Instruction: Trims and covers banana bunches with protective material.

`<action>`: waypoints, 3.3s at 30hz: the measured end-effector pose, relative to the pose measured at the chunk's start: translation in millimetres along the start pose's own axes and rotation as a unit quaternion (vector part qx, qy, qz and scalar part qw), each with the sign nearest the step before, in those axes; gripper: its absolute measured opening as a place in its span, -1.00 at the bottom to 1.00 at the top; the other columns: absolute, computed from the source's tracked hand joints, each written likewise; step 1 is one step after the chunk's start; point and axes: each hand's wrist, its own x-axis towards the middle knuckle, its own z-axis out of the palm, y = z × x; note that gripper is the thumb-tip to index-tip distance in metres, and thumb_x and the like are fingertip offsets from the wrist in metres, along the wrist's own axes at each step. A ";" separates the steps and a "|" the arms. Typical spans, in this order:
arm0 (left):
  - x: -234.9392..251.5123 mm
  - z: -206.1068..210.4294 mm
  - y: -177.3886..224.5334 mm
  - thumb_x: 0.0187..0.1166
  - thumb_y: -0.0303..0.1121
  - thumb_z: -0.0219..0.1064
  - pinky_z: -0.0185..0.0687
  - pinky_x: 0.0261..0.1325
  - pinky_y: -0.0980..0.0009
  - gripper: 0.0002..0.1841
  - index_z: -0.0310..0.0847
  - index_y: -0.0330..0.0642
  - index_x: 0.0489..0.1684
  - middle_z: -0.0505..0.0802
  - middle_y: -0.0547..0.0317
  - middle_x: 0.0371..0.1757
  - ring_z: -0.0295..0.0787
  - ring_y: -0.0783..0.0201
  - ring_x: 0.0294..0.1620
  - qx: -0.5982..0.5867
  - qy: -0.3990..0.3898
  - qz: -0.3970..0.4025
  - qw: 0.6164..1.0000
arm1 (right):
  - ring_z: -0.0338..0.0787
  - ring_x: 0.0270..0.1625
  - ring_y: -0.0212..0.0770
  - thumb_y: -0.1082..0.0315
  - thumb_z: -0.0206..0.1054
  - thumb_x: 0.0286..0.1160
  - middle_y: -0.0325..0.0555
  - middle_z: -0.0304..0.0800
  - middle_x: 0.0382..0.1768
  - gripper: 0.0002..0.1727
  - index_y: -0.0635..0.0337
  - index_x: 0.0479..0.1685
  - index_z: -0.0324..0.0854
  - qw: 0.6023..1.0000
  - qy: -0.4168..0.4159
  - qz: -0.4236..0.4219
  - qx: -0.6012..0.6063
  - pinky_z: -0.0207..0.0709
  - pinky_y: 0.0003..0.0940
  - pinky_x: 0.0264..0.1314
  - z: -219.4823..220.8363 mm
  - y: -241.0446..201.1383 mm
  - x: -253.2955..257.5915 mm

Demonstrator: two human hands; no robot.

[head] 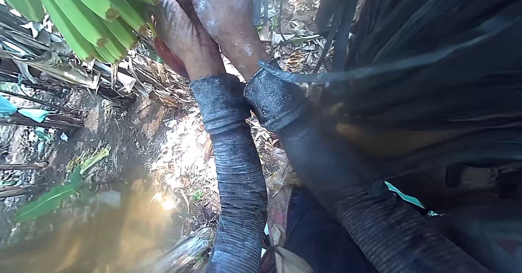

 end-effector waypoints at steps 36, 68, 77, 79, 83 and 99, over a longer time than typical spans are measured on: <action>30.9 -24.3 -65.6 0.86 -0.43 -0.27 0.74 0.17 0.08 -0.71 0.29 -0.33 0.30 0.71 -0.11 0.03 0.75 0.11 0.03 -0.254 -0.059 -0.073 0.963 | 0.82 -0.43 -0.20 0.32 0.46 0.54 -0.07 0.82 -0.45 -0.84 0.24 -0.30 0.79 0.983 0.006 0.077 0.167 0.79 -0.21 -0.40 -11.2 -35.4 -16.7; -20.2 -18.6 6.5 0.78 -0.43 0.11 0.70 0.11 0.45 -0.78 0.55 -0.22 0.26 0.81 0.17 0.06 0.75 0.41 0.07 -0.094 0.003 -0.121 0.988 | 0.74 -0.44 -0.27 0.15 0.45 0.57 -0.18 0.81 -0.36 -0.83 -0.02 -0.06 0.81 0.984 -0.062 0.145 0.077 0.65 -0.30 -0.50 -16.4 -64.4 -60.1; -14.9 -19.4 -9.6 0.76 -0.31 0.23 0.69 0.17 0.30 -0.72 0.55 -0.21 0.31 0.80 0.05 0.13 0.75 0.27 0.10 -0.040 0.054 -0.153 0.986 | 0.63 -0.54 -0.26 0.16 0.43 0.59 -0.14 0.70 -0.46 -0.83 0.06 -0.15 0.74 0.973 -0.051 0.210 0.077 0.50 -0.32 -0.57 -36.4 -140.7 -51.4; -10.4 -24.7 -29.6 0.74 -0.28 0.25 0.76 0.05 0.30 -0.75 0.58 -0.23 0.20 0.81 0.05 0.00 0.78 0.27 -0.02 -0.061 0.045 -0.129 0.989 | 0.62 -0.55 -0.28 0.17 0.43 0.59 -0.16 0.70 -0.47 -0.83 0.05 -0.15 0.75 0.973 -0.054 0.210 0.076 0.48 -0.35 -0.59 -39.0 -144.3 -51.6; -19.2 -14.7 10.6 0.81 -0.24 0.15 0.67 0.08 0.40 -0.77 0.59 -0.13 0.19 0.80 0.17 0.01 0.74 0.39 -0.01 -0.005 0.039 -0.185 0.982 | 0.61 -0.56 -0.26 0.19 0.43 0.58 -0.15 0.67 -0.49 -0.84 0.07 -0.17 0.73 0.976 -0.060 0.201 0.063 0.47 -0.33 -0.61 -38.6 -138.9 -52.4; -5.8 -29.6 -48.8 0.72 -0.31 0.27 0.76 0.04 0.29 -0.77 0.59 -0.19 0.19 0.82 0.08 -0.02 0.79 0.28 -0.03 -0.083 0.047 -0.125 0.988 | 0.61 -0.59 -0.28 0.17 0.44 0.57 -0.17 0.70 -0.49 -0.84 0.03 -0.12 0.75 0.975 -0.060 0.203 0.066 0.47 -0.35 -0.63 -39.7 -145.9 -49.3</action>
